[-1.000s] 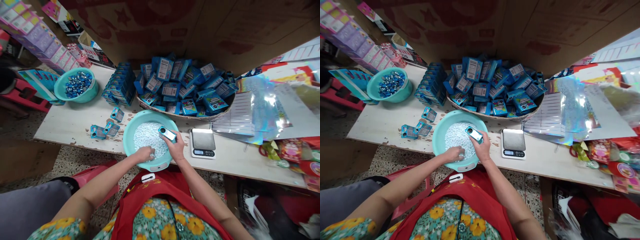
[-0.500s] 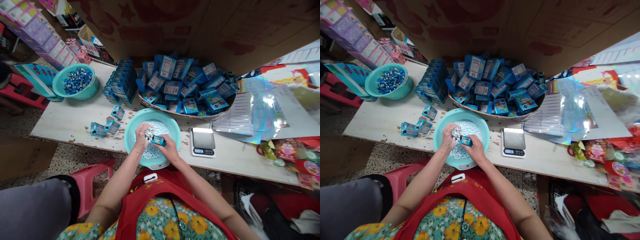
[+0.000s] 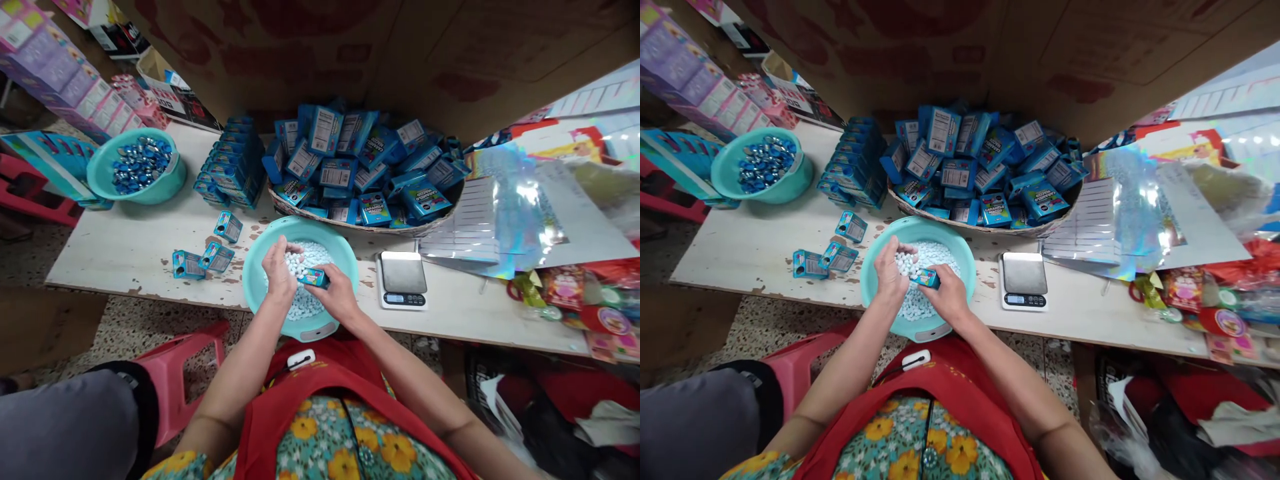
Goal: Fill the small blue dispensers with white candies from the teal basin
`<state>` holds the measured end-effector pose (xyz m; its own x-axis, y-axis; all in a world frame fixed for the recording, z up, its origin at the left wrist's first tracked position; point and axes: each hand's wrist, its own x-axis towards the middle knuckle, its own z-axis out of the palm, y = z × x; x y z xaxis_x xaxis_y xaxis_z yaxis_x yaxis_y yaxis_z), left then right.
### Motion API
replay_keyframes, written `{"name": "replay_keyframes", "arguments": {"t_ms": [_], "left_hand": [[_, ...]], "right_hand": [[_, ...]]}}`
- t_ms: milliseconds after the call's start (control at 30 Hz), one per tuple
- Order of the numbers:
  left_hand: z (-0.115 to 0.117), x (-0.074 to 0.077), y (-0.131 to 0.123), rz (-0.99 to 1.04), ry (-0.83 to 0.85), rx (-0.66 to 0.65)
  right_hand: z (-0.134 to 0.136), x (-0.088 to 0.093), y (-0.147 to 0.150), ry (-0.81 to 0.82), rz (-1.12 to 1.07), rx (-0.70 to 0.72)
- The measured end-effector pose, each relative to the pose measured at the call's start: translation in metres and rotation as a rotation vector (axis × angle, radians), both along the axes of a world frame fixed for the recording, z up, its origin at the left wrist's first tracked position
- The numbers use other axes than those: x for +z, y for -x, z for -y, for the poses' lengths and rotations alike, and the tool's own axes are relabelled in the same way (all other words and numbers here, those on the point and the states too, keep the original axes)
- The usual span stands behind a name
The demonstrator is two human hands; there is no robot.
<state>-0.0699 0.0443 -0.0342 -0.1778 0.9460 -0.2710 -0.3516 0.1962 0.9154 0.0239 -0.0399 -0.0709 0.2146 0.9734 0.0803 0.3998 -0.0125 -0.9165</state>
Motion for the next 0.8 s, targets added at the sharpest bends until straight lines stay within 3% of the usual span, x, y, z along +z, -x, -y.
{"name": "replay_keyframes", "arguments": {"t_ms": [367,500,633,800], "left_hand": [[0.000,0.006,-0.009,-0.073,-0.024,-0.019],[0.002,0.009,-0.012,-0.082,-0.123,-0.049],[0.000,0.005,-0.015,-0.103,-0.110,-0.017],[0.002,0.004,-0.018,-0.094,-0.151,-0.078]], "right_hand": [[-0.003,0.002,-0.008,-0.016,-0.050,-0.030],[-0.001,0.004,-0.009,-0.064,-0.113,-0.045],[-0.003,-0.001,-0.010,-0.028,-0.156,-0.047],[-0.007,-0.011,-0.010,-0.064,-0.210,-0.060]]}}
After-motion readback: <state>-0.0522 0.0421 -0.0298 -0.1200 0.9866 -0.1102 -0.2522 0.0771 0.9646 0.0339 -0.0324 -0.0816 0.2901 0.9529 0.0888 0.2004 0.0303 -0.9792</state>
